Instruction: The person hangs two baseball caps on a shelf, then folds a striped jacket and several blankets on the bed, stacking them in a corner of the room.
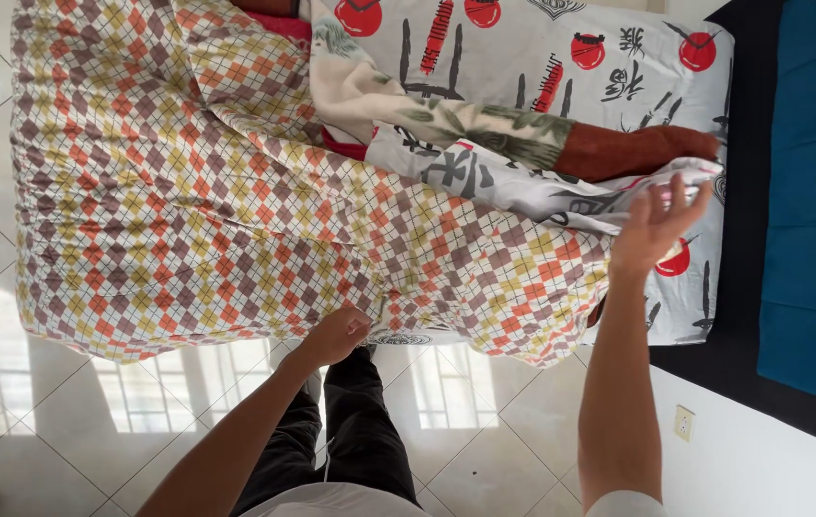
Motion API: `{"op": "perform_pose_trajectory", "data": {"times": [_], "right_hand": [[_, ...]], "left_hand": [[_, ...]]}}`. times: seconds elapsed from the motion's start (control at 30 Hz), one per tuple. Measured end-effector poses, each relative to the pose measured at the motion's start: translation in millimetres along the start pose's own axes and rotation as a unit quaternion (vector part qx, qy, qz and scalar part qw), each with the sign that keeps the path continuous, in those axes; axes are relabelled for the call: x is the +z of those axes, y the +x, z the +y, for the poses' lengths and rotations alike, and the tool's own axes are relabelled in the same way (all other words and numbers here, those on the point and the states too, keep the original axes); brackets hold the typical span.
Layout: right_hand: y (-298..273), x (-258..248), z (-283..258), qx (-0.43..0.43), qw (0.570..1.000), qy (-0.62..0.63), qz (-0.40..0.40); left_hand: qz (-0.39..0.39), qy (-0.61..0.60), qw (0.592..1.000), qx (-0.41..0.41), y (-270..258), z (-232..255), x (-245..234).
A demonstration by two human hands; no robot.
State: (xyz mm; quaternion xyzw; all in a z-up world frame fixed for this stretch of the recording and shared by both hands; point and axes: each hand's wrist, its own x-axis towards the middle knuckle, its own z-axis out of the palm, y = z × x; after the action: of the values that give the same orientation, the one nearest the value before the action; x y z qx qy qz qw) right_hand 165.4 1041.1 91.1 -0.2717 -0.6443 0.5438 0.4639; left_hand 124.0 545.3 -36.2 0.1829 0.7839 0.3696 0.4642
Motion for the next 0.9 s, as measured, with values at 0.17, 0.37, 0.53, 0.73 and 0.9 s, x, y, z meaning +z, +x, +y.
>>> {"op": "perform_pose_trajectory", "data": {"times": [0.17, 0.37, 0.53, 0.73, 0.9], "right_hand": [[-84.8, -0.8, 75.4, 0.062, 0.900, -0.315, -0.294], [-156.9, 23.1, 55.2, -0.114, 0.771, -0.512, -0.360], [-188.3, 7.8, 54.0, -0.056, 0.724, -0.561, -0.398], [-254.0, 0.3, -6.0, 0.022, 0.705, -0.507, -0.496], [-301.5, 27.1, -78.8, 0.058, 0.714, -0.468, -0.518]], "left_hand": [[-0.025, 0.012, 0.999, -0.016, 4.7, 14.6, 8.6], [-0.016, -0.004, 1.000, -0.011, 13.3, 9.2, 18.6], [-0.038, -0.013, 0.999, -0.010, 5.2, 22.4, 23.7], [-0.042, -0.039, 0.998, 0.007, 9.6, 18.3, 37.6], [-0.052, -0.109, 0.988, -0.093, -23.8, 71.8, 18.2]]}}
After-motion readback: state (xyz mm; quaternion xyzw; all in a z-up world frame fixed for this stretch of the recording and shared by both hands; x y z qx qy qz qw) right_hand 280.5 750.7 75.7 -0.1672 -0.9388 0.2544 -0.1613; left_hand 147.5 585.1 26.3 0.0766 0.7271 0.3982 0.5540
